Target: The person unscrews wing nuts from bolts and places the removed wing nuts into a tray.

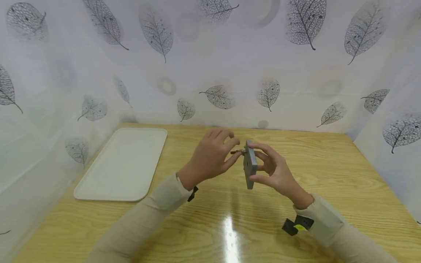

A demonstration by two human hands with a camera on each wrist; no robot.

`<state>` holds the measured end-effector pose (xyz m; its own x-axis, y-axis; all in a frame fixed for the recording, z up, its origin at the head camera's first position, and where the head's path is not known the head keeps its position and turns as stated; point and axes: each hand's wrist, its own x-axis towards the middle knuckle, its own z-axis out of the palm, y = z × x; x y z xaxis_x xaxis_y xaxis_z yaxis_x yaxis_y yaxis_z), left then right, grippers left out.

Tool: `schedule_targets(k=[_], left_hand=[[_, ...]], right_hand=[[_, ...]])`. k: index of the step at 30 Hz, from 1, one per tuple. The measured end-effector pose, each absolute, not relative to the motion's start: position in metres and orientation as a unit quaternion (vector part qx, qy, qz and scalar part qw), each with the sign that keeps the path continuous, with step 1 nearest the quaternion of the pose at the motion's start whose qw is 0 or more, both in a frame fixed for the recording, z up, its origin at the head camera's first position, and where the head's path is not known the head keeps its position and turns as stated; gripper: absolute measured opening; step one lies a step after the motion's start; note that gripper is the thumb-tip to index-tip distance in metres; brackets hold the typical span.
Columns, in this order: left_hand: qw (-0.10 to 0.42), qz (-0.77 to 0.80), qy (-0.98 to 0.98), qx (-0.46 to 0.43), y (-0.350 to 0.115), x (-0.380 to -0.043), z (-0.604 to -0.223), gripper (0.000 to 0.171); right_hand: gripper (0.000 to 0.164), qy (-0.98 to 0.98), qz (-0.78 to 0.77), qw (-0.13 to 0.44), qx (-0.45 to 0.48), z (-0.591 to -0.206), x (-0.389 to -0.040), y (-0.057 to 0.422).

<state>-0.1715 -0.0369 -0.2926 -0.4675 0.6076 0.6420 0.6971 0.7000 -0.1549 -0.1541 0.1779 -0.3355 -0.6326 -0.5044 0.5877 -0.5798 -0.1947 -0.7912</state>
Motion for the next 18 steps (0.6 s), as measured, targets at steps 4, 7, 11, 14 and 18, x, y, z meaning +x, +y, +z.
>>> schedule_targets(k=[4, 7, 11, 14, 18], left_hand=[[0.349, -0.066, -0.86, -0.366, -0.0373, -0.1735, -0.2915, 0.02], [0.352, -0.07, -0.862, -0.358, -0.0374, -0.174, -0.2914, 0.02], [0.374, -0.092, -0.843, -0.376, -0.0375, -0.1722, -0.2927, 0.018], [0.386, -0.104, -0.826, -0.397, -0.0374, -0.1701, -0.2947, 0.018], [0.378, -0.104, -0.827, -0.403, -0.0376, -0.1671, -0.2967, 0.02]], right_hand=[[0.065, -0.628, 0.645, 0.03, 0.433, -0.3363, -0.1541, 0.1776], [0.065, -0.626, 0.645, 0.03, 0.436, -0.3368, -0.1544, 0.1775], [0.065, -0.628, 0.646, 0.029, 0.433, -0.3365, -0.1545, 0.1782], [0.065, -0.629, 0.646, 0.03, 0.431, -0.336, -0.1548, 0.1786], [0.065, -0.631, 0.646, 0.031, 0.429, -0.3358, -0.1552, 0.1784]])
